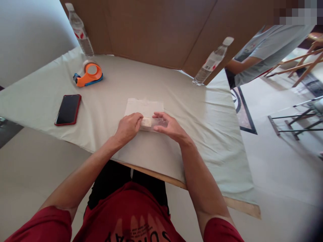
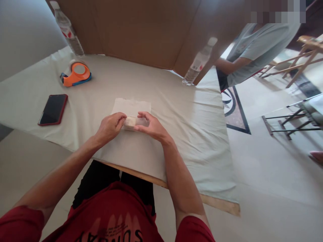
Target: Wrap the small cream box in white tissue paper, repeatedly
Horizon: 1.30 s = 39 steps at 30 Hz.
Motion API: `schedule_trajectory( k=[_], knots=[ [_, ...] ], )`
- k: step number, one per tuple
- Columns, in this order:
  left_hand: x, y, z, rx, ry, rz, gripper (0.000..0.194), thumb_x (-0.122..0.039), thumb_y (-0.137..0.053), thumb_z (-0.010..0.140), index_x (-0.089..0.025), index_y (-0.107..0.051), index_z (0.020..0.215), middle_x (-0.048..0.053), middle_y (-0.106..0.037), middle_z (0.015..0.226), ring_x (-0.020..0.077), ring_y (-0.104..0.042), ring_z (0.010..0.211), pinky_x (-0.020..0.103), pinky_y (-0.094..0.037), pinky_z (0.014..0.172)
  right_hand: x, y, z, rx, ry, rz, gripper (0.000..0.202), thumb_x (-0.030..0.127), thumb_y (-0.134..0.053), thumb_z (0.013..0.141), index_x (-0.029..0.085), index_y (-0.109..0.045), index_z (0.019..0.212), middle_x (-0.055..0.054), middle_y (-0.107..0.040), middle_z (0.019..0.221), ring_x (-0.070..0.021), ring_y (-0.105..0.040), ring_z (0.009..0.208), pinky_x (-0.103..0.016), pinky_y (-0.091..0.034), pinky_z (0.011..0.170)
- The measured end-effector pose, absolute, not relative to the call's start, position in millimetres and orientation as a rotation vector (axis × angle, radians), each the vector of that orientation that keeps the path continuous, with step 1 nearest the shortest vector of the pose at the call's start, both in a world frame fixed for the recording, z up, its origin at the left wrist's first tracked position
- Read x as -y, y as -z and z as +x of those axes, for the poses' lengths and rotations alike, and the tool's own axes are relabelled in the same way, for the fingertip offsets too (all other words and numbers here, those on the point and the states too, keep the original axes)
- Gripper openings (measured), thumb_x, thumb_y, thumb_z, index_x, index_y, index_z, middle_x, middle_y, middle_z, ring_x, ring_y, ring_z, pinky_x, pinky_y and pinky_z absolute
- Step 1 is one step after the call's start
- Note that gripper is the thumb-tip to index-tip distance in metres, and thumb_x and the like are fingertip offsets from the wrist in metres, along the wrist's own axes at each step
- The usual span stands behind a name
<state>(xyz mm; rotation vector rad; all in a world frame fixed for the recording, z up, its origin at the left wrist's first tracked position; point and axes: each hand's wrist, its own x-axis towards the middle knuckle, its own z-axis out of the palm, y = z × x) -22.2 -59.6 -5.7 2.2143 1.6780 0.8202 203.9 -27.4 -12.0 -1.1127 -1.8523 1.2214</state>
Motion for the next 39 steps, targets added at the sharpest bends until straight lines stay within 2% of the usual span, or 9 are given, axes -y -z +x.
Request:
schedule_trajectory(
  k=[3,7,11,14,18,23,32,36,39],
  knots=[
    [62,3,-26,-1.663,-0.832,2.042,0.025,-0.036,-0.055,0.090,-0.019,-0.068,0.103,0.005,-0.073,0.087,0.0185,-0.063,0.074,0.029,-0.047,0.072,27,25,190,1.725,-1.200,-1.193,0.034,0.046,-0.078,0.072,0.021,-0.067,0.091,-0.005,-0.072,0.094,-0.0208,-0.065,0.085,-0.037,-0.052,0.083],
    [70,-3,-30,-1.614,-0.842,1.959,0.033,-0.047,-0.059,0.083,-0.018,-0.067,0.095,0.006,-0.071,0.089,0.0200,-0.062,0.076,0.031,-0.048,0.072,25,36,181,1.587,-1.308,-1.142,0.030,0.045,-0.074,0.072,0.020,-0.057,0.070,-0.007,-0.072,0.106,-0.0178,-0.065,0.086,-0.033,-0.050,0.081],
    [64,3,-28,-1.622,-0.912,1.899,0.027,-0.045,-0.065,0.075,-0.019,-0.065,0.085,0.009,-0.073,0.099,0.0236,-0.064,0.091,0.035,-0.049,0.083,25,33,184,1.580,-1.343,-1.129,0.031,0.047,-0.074,0.072,0.020,-0.059,0.072,-0.009,-0.070,0.119,-0.0193,-0.067,0.092,-0.035,-0.050,0.085],
    [53,13,-24,-1.556,-0.966,1.676,0.025,-0.044,-0.062,0.078,-0.019,-0.063,0.076,0.007,-0.074,0.096,0.0199,-0.064,0.084,0.032,-0.049,0.079,26,30,184,1.593,-1.360,-1.090,0.031,0.048,-0.074,0.074,0.020,-0.059,0.075,-0.009,-0.071,0.119,-0.0196,-0.067,0.095,-0.034,-0.050,0.086],
    [47,21,-21,-1.475,-1.025,1.468,0.025,-0.042,-0.065,0.074,-0.018,-0.058,0.069,0.004,-0.072,0.081,0.0155,-0.060,0.072,0.027,-0.047,0.068,29,29,180,1.579,-1.362,-1.120,0.033,0.050,-0.073,0.074,0.021,-0.057,0.074,-0.007,-0.072,0.110,-0.0172,-0.065,0.084,-0.031,-0.050,0.076],
    [55,18,-19,-1.418,-1.052,1.427,0.025,-0.040,-0.066,0.069,-0.018,-0.057,0.065,0.006,-0.073,0.086,0.0156,-0.062,0.075,0.028,-0.048,0.070,32,26,180,1.576,-1.359,-1.155,0.033,0.048,-0.076,0.070,0.021,-0.057,0.069,-0.005,-0.073,0.092,-0.0142,-0.059,0.070,-0.027,-0.045,0.063],
    [61,18,-18,-1.449,-1.018,1.390,0.026,-0.042,-0.067,0.069,-0.018,-0.057,0.066,0.001,-0.065,0.074,0.0125,-0.054,0.067,0.026,-0.043,0.065,37,18,181,1.632,-1.320,-1.216,0.026,0.037,-0.074,0.072,0.020,-0.056,0.065,-0.006,-0.074,0.090,-0.0172,-0.063,0.075,-0.031,-0.048,0.070],
    [62,16,-18,-1.443,-0.994,1.409,0.027,-0.043,-0.068,0.069,-0.018,-0.056,0.067,-0.001,-0.059,0.068,0.0125,-0.051,0.065,0.026,-0.040,0.063,34,21,184,1.677,-1.299,-1.259,0.024,0.041,-0.072,0.074,0.020,-0.059,0.068,-0.003,-0.070,0.078,-0.0157,-0.059,0.068,-0.030,-0.046,0.066],
    [61,14,-19,-1.453,-0.972,1.437,0.026,-0.042,-0.069,0.068,-0.019,-0.056,0.070,-0.003,-0.056,0.066,0.0119,-0.049,0.064,0.026,-0.039,0.062,34,19,186,1.819,-1.047,-1.309,0.021,0.040,-0.071,0.077,0.021,-0.064,0.076,-0.001,-0.069,0.075,-0.0169,-0.060,0.070,-0.031,-0.047,0.069]
  ],
)
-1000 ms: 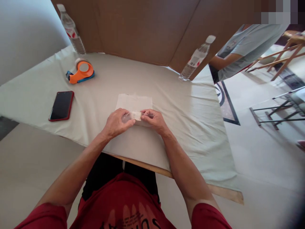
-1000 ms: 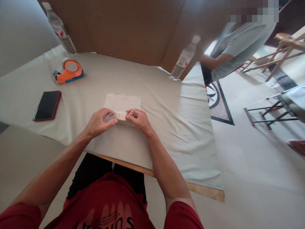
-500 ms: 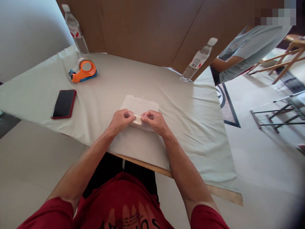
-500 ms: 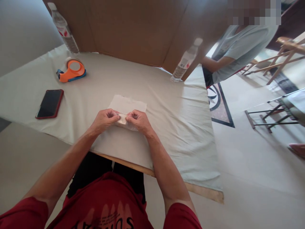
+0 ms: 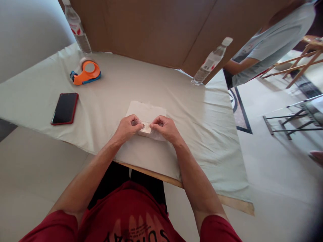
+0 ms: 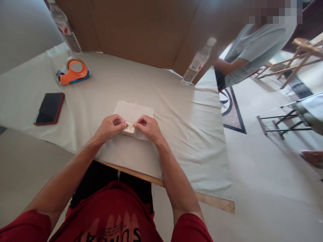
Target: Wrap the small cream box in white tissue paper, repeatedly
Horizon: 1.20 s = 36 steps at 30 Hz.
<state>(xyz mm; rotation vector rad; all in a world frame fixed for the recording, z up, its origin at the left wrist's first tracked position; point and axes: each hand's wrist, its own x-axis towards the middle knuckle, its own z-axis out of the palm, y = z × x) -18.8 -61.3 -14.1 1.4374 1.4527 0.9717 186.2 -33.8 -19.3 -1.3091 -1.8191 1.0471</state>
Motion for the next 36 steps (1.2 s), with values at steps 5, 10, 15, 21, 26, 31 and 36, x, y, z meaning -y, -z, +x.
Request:
schedule_trajectory(
  k=[5,10,15,21,26,31,36],
  knots=[
    [58,14,-18,-1.449,-0.944,1.458,0.025,-0.037,-0.068,0.069,-0.018,-0.059,0.082,-0.003,-0.059,0.073,0.0129,-0.052,0.068,0.027,-0.043,0.068,49,-4,183,2.044,-0.311,-1.181,0.012,0.030,-0.063,0.091,0.022,-0.070,0.087,-0.007,-0.074,0.096,-0.0226,-0.064,0.094,-0.039,-0.045,0.089],
    [57,13,-19,-1.479,-0.885,1.542,0.034,-0.037,-0.066,0.072,-0.017,-0.066,0.100,0.000,-0.065,0.083,0.0154,-0.056,0.075,0.029,-0.045,0.073,58,-13,180,2.242,-0.226,-1.077,0.012,0.029,-0.063,0.092,0.023,-0.073,0.091,-0.006,-0.076,0.098,-0.0232,-0.065,0.094,-0.040,-0.042,0.088],
    [61,8,-18,-1.540,-0.805,1.517,0.033,-0.036,-0.063,0.076,-0.015,-0.071,0.100,0.000,-0.064,0.077,0.0153,-0.056,0.071,0.029,-0.045,0.071,40,1,194,1.977,-0.663,-1.239,0.019,0.025,-0.056,0.088,0.019,-0.073,0.094,-0.007,-0.077,0.097,-0.0204,-0.068,0.087,-0.035,-0.049,0.083],
    [65,8,-14,-1.627,-0.846,1.544,0.030,-0.034,-0.063,0.076,-0.015,-0.073,0.096,-0.001,-0.064,0.074,0.0140,-0.054,0.067,0.028,-0.044,0.069,37,-2,196,1.974,-1.006,-1.216,0.034,0.045,-0.068,0.082,0.019,-0.073,0.105,-0.008,-0.077,0.106,-0.0228,-0.070,0.100,-0.037,-0.052,0.092],
    [65,8,-15,-1.610,-0.839,1.527,0.031,-0.035,-0.062,0.075,-0.015,-0.073,0.095,-0.002,-0.061,0.069,0.0140,-0.051,0.064,0.028,-0.043,0.066,40,2,191,2.047,-1.086,-1.144,0.041,0.041,-0.073,0.078,0.021,-0.071,0.113,-0.008,-0.076,0.117,-0.0244,-0.069,0.109,-0.041,-0.051,0.100],
    [65,6,-17,-1.585,-0.833,1.516,0.029,-0.035,-0.063,0.073,-0.015,-0.072,0.093,-0.002,-0.061,0.069,0.0141,-0.051,0.064,0.028,-0.043,0.066,36,4,198,1.945,-1.119,-1.169,0.041,0.044,-0.069,0.083,0.020,-0.070,0.116,-0.010,-0.077,0.112,-0.0238,-0.071,0.103,-0.041,-0.054,0.094],
    [63,8,-16,-1.579,-0.833,1.551,0.028,-0.036,-0.061,0.075,-0.016,-0.071,0.091,-0.001,-0.062,0.070,0.0139,-0.051,0.064,0.028,-0.042,0.065,44,-7,189,2.137,-0.691,-1.096,0.027,0.036,-0.071,0.086,0.023,-0.073,0.110,-0.008,-0.075,0.116,-0.0246,-0.066,0.108,-0.041,-0.048,0.095]
  ],
)
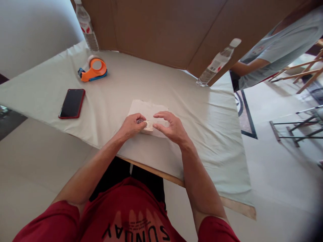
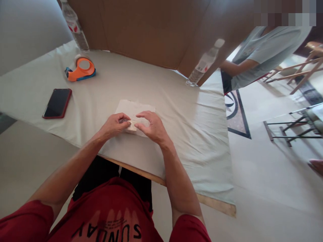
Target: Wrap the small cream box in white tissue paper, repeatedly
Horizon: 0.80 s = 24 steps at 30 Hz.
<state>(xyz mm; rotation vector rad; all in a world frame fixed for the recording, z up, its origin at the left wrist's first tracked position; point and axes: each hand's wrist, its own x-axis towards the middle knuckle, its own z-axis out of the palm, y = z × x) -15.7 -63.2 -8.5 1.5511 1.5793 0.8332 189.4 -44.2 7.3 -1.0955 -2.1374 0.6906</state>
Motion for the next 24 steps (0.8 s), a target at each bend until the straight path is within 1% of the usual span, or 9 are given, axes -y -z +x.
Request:
schedule_trajectory(
  k=[2,4,7,9,13,17,20,22,24],
  knots=[
    [62,9,-16,-1.567,-0.826,1.587,0.028,-0.037,-0.061,0.076,-0.016,-0.071,0.091,-0.001,-0.064,0.072,0.0146,-0.053,0.066,0.028,-0.043,0.066,51,-11,178,2.303,-0.454,-1.080,0.018,0.030,-0.068,0.090,0.024,-0.075,0.106,-0.007,-0.075,0.114,-0.0252,-0.063,0.107,-0.041,-0.043,0.094],
    [61,7,-20,-1.553,-0.807,1.616,0.029,-0.038,-0.062,0.076,-0.016,-0.071,0.093,0.002,-0.068,0.078,0.0160,-0.057,0.071,0.029,-0.046,0.069,57,-13,168,2.480,-0.283,-1.110,0.017,0.025,-0.064,0.093,0.024,-0.076,0.105,-0.007,-0.076,0.109,-0.0257,-0.061,0.102,-0.042,-0.038,0.090],
    [66,1,-35,-1.556,-0.799,1.634,0.041,-0.037,-0.060,0.078,-0.014,-0.070,0.111,0.006,-0.072,0.092,0.0178,-0.062,0.081,0.031,-0.050,0.079,63,-15,160,2.654,-0.156,-1.146,0.020,0.026,-0.060,0.097,0.021,-0.074,0.110,-0.009,-0.076,0.108,-0.0260,-0.059,0.100,-0.041,-0.033,0.088],
    [72,-3,-49,-1.604,-0.804,1.614,0.050,-0.038,-0.058,0.080,-0.013,-0.066,0.123,0.007,-0.073,0.098,0.0185,-0.064,0.083,0.032,-0.052,0.082,64,-18,159,2.717,-0.119,-1.134,0.020,0.028,-0.059,0.098,0.020,-0.073,0.110,-0.009,-0.075,0.109,-0.0255,-0.057,0.099,-0.041,-0.031,0.088],
    [83,-2,-68,-1.832,-0.724,1.590,0.052,-0.044,-0.061,0.079,-0.012,-0.068,0.119,0.010,-0.072,0.101,0.0217,-0.066,0.084,0.035,-0.052,0.083,64,-24,156,2.841,0.001,-1.100,0.022,0.032,-0.058,0.098,0.023,-0.071,0.114,-0.011,-0.072,0.111,-0.0260,-0.055,0.097,-0.040,-0.028,0.084],
    [82,0,-70,-1.961,-0.563,1.569,0.050,-0.045,-0.061,0.080,-0.012,-0.069,0.117,0.009,-0.073,0.089,0.0237,-0.067,0.078,0.033,-0.051,0.075,61,-26,147,2.929,0.117,-1.099,0.023,0.034,-0.056,0.099,0.022,-0.071,0.111,-0.014,-0.070,0.109,-0.0279,-0.053,0.096,-0.040,-0.026,0.079],
    [75,-2,-68,-1.956,-0.484,1.564,0.049,-0.046,-0.064,0.078,-0.011,-0.070,0.112,0.007,-0.070,0.071,0.0244,-0.066,0.068,0.032,-0.048,0.065,59,-24,144,2.966,0.146,-1.082,0.024,0.034,-0.054,0.100,0.021,-0.072,0.109,-0.015,-0.069,0.107,-0.0284,-0.052,0.096,-0.040,-0.026,0.078],
    [70,-3,-67,-1.944,-0.464,1.542,0.042,-0.047,-0.068,0.076,-0.013,-0.071,0.101,0.004,-0.064,0.059,0.0234,-0.063,0.059,0.031,-0.045,0.060,57,-23,144,2.974,0.168,-1.068,0.025,0.033,-0.052,0.101,0.021,-0.072,0.109,-0.015,-0.068,0.106,-0.0282,-0.052,0.095,-0.040,-0.026,0.078],
    [67,-4,-66,-1.904,-0.461,1.481,0.030,-0.046,-0.070,0.075,-0.017,-0.068,0.081,0.001,-0.058,0.051,0.0202,-0.058,0.050,0.030,-0.042,0.054,57,-23,143,2.977,0.184,-1.058,0.027,0.032,-0.049,0.101,0.020,-0.072,0.108,-0.016,-0.068,0.105,-0.0281,-0.052,0.095,-0.040,-0.026,0.078]
  ],
)
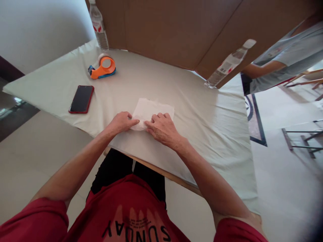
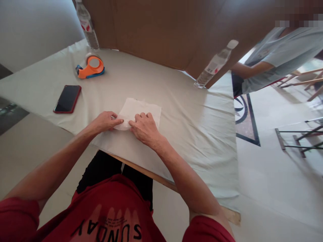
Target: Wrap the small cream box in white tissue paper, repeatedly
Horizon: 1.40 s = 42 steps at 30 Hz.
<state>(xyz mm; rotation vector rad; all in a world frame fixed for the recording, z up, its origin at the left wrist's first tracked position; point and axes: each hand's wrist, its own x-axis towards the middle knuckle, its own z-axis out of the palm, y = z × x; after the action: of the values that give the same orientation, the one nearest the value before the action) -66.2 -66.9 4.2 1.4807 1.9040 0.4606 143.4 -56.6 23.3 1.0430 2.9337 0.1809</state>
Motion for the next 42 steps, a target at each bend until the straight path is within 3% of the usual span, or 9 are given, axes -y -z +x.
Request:
schedule_trajectory(
  k=[3,6,12,17,25,29,33,37,42],
  knots=[
    [66,-3,-61,-1.827,-0.502,1.385,0.027,-0.036,-0.066,0.075,-0.020,-0.052,0.058,-0.002,-0.049,0.046,0.0137,-0.048,0.043,0.026,-0.036,0.047,55,-25,141,-2.923,-0.171,1.029,0.028,0.031,-0.048,0.101,0.020,-0.073,0.106,-0.016,-0.068,0.105,-0.0291,-0.053,0.097,-0.041,-0.026,0.078],
    [67,-1,-52,-1.777,-0.672,1.326,0.024,-0.024,-0.061,0.072,-0.020,-0.045,0.054,-0.005,-0.043,0.049,0.0104,-0.044,0.047,0.022,-0.036,0.045,53,-28,138,-2.904,-0.144,1.006,0.027,0.030,-0.049,0.099,0.019,-0.074,0.102,-0.017,-0.069,0.105,-0.0298,-0.055,0.098,-0.042,-0.027,0.079],
    [67,-3,-37,-1.590,-0.896,1.018,0.007,-0.019,-0.060,0.068,-0.019,-0.053,0.067,-0.001,-0.056,0.064,0.0128,-0.054,0.059,0.023,-0.048,0.049,47,-33,137,-2.912,0.012,1.066,0.032,0.032,-0.057,0.094,0.014,-0.067,0.118,-0.017,-0.072,0.112,-0.0308,-0.060,0.101,-0.041,-0.031,0.084],
    [65,-8,-30,-1.536,-0.932,0.887,0.010,-0.021,-0.062,0.068,-0.019,-0.053,0.069,-0.001,-0.056,0.062,0.0129,-0.054,0.058,0.024,-0.049,0.049,41,-35,137,-2.879,0.219,1.134,0.025,0.031,-0.058,0.094,0.015,-0.068,0.109,-0.015,-0.073,0.107,-0.0307,-0.062,0.103,-0.040,-0.033,0.085],
    [59,-21,-13,-1.510,-0.879,1.048,0.010,-0.020,-0.061,0.068,-0.017,-0.055,0.061,0.000,-0.057,0.058,0.0104,-0.050,0.052,0.021,-0.042,0.046,37,-34,141,-2.925,0.514,1.248,0.048,0.029,-0.064,0.086,0.013,-0.053,0.130,-0.010,-0.072,0.099,-0.0252,-0.062,0.091,-0.034,-0.038,0.078],
    [58,-28,-13,-1.443,-0.771,1.157,0.009,-0.020,-0.057,0.068,-0.016,-0.064,0.063,0.003,-0.060,0.060,0.0120,-0.054,0.055,0.023,-0.047,0.050,36,-34,150,-2.977,0.616,1.212,0.049,0.028,-0.064,0.084,0.015,-0.053,0.130,-0.008,-0.072,0.097,-0.0226,-0.062,0.086,-0.032,-0.039,0.075],
    [59,-32,-19,-1.369,-0.712,1.140,0.017,-0.015,-0.053,0.062,-0.015,-0.068,0.070,0.005,-0.064,0.065,0.0151,-0.058,0.059,0.032,-0.056,0.060,40,-31,167,-3.130,0.708,1.212,0.060,0.030,-0.065,0.086,0.018,-0.048,0.142,-0.007,-0.072,0.102,-0.0233,-0.064,0.092,-0.037,-0.043,0.088],
    [61,-32,-19,-1.383,-0.634,1.347,0.026,-0.013,-0.052,0.066,-0.014,-0.072,0.083,0.004,-0.066,0.071,0.0159,-0.059,0.061,0.033,-0.055,0.064,54,-27,192,-3.225,0.663,1.559,0.043,0.031,-0.063,0.088,0.020,-0.060,0.129,-0.009,-0.072,0.104,-0.0248,-0.066,0.097,-0.041,-0.045,0.094],
    [67,-19,-13,-1.554,-0.620,1.981,0.019,-0.020,-0.059,0.077,-0.017,-0.074,0.088,0.007,-0.067,0.089,0.0186,-0.060,0.077,0.035,-0.052,0.078,72,-12,222,-2.897,0.738,2.144,0.039,0.042,-0.065,0.085,0.017,-0.066,0.116,-0.013,-0.071,0.110,-0.0249,-0.067,0.089,-0.039,-0.051,0.079]
  ],
)
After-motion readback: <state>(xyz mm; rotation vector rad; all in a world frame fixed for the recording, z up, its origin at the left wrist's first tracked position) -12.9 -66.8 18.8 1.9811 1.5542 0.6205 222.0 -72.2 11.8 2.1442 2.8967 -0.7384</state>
